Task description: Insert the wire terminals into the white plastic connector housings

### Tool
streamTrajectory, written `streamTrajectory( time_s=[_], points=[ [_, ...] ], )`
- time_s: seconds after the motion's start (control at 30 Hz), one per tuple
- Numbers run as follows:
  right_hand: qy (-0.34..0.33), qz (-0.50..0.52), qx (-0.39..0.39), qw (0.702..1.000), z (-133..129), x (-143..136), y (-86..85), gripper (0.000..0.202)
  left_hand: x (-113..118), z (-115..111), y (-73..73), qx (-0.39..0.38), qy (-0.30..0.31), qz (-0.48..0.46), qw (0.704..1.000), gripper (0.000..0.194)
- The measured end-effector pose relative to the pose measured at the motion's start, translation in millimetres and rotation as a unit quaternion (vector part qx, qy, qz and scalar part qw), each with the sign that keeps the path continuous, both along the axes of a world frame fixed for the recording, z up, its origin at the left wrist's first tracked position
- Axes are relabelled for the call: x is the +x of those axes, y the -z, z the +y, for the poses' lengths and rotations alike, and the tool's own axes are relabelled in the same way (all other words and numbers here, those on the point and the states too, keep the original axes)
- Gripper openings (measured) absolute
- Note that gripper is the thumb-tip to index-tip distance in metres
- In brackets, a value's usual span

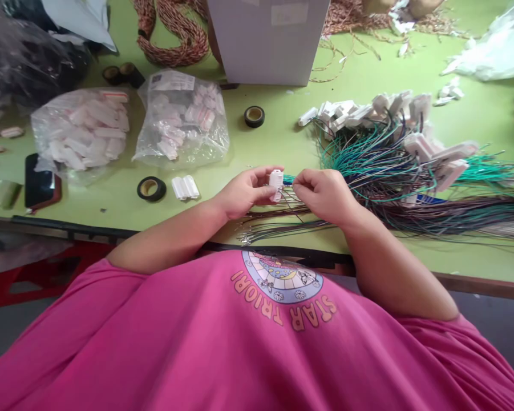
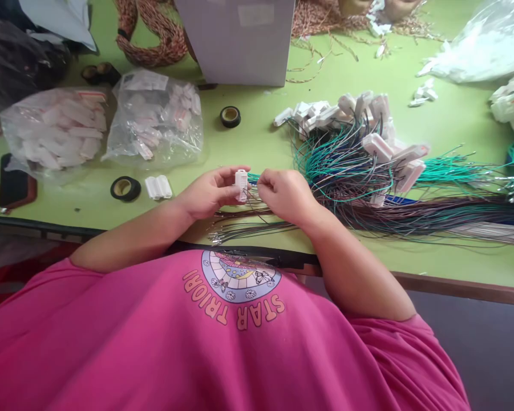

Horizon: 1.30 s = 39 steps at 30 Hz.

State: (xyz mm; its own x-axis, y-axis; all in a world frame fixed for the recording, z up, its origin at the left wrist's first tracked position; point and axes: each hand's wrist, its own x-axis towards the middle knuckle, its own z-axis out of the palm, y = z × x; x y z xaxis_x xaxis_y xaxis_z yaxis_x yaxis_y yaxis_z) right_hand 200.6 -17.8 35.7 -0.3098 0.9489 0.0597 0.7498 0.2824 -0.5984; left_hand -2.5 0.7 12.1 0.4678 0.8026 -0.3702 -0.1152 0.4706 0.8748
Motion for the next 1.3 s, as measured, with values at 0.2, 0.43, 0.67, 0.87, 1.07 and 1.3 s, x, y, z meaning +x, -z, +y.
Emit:
streamTrajectory(
  time_s=[0.2,0.43,0.67,0.87,1.07,1.3],
  points=[
    [-0.007,-0.12,0.042,0.992,-4,-4,2.9,0.028,0,0,1.3,0.013,-0.002,0.023,1.0,0.051],
    [-0.03,-0.14,0.012,0.99,-2,-5,3.1,0.03,4,-1,-2.9,0.064,-0.021,0.08,0.994,0.047],
    [-0.007,-0.088,0.005,0.996,0,-2,4.7,0.027,3,-2,-4.0,0.066,-0.007,0.09,0.994,0.045],
    [-0.005,-0.103,0.006,0.995,-1,-5,4.4,0.027,4,-2,-3.1,0.078,0.001,0.091,0.993,0.043],
    [-0.01,-0.069,-0.017,0.997,-1,-13,12.5,0.026,8,-6,-1.0,0.093,0.007,0.074,0.993,0.038],
    [0.0,0.027,-0.06,0.998,1,-16,15.6,0.021,9,-5,3.1,0.107,0.018,0.073,0.991,0.036]
  ],
)
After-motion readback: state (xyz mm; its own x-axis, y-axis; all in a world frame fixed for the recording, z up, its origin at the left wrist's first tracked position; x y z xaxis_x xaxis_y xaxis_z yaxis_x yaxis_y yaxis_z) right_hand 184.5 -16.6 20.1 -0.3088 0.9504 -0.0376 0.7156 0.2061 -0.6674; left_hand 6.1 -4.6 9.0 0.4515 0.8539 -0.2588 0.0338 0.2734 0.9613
